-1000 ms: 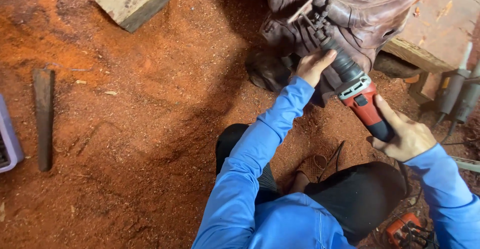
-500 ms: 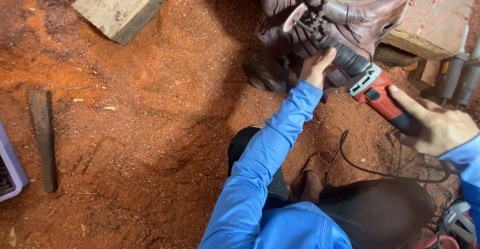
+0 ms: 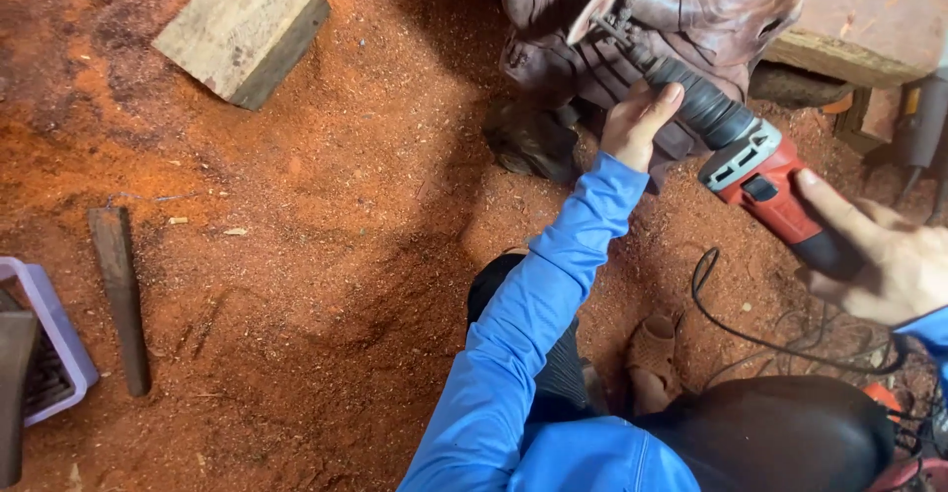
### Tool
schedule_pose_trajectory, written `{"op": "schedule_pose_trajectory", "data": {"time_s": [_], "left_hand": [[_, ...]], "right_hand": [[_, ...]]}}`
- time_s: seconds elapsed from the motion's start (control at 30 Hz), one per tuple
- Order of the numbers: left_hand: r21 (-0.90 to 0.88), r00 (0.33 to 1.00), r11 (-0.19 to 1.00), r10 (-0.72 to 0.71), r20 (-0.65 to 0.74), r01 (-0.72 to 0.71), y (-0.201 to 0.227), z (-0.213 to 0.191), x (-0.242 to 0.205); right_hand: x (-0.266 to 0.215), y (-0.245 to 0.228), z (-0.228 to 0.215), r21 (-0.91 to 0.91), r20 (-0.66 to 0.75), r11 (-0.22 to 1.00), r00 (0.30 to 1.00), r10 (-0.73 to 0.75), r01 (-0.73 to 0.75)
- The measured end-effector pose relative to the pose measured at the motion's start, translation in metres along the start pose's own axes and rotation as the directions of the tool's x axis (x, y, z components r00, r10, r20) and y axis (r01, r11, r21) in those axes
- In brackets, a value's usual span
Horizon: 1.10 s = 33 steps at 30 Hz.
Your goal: Polishing a detailed wood sculpture of a figure using a handheld rotary tool with a sanding disc.
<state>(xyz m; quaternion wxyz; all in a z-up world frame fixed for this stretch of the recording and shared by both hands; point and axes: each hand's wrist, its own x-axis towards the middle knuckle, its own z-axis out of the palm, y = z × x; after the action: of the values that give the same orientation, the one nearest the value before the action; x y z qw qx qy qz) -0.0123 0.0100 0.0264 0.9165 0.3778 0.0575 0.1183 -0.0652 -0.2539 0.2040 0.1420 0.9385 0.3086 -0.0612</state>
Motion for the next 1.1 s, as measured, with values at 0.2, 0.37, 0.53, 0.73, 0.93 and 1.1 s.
{"op": "schedule_pose_trajectory", "data": {"time_s": [0.2, 0.37, 0.53, 0.73, 0.93, 1.1], "left_hand": [[-0.136, 1.000, 0.990, 0.025, 0.000, -0.024, 0.001, -0.012, 0.003], [-0.027, 0.994, 0.995, 0.102, 0.038, -0.101, 0.030, -0.007, 0.014], [-0.117, 0.990, 0.985, 0.130, 0.052, -0.123, 0.029, -0.006, 0.009], [-0.007, 0.985, 0.985, 0.173, 0.027, -0.173, 0.033, -0.008, 0.019], [0.076, 0.970, 0.972, 0.213, 0.115, -0.222, 0.050, -0.009, 0.014], [0.202, 0.975, 0.956, 0.197, 0.102, -0.214, 0.044, -0.022, 0.026]], "right_hand": [[0.016, 0.002, -0.003, -0.266, 0.113, 0.964, 0.993, 0.016, 0.015], [0.023, -0.026, -0.021, -0.050, 0.131, 0.999, 0.991, 0.004, 0.003], [0.015, -0.029, -0.030, -0.115, 0.191, 0.993, 0.981, 0.019, 0.004], [0.022, -0.036, -0.037, -0.018, 0.205, 0.999, 0.978, 0.031, -0.028], [0.014, -0.030, -0.014, -0.023, 0.187, 1.000, 0.982, 0.025, -0.021], [0.023, -0.042, -0.029, 0.180, 0.122, 0.984, 0.992, -0.007, -0.016]]}}
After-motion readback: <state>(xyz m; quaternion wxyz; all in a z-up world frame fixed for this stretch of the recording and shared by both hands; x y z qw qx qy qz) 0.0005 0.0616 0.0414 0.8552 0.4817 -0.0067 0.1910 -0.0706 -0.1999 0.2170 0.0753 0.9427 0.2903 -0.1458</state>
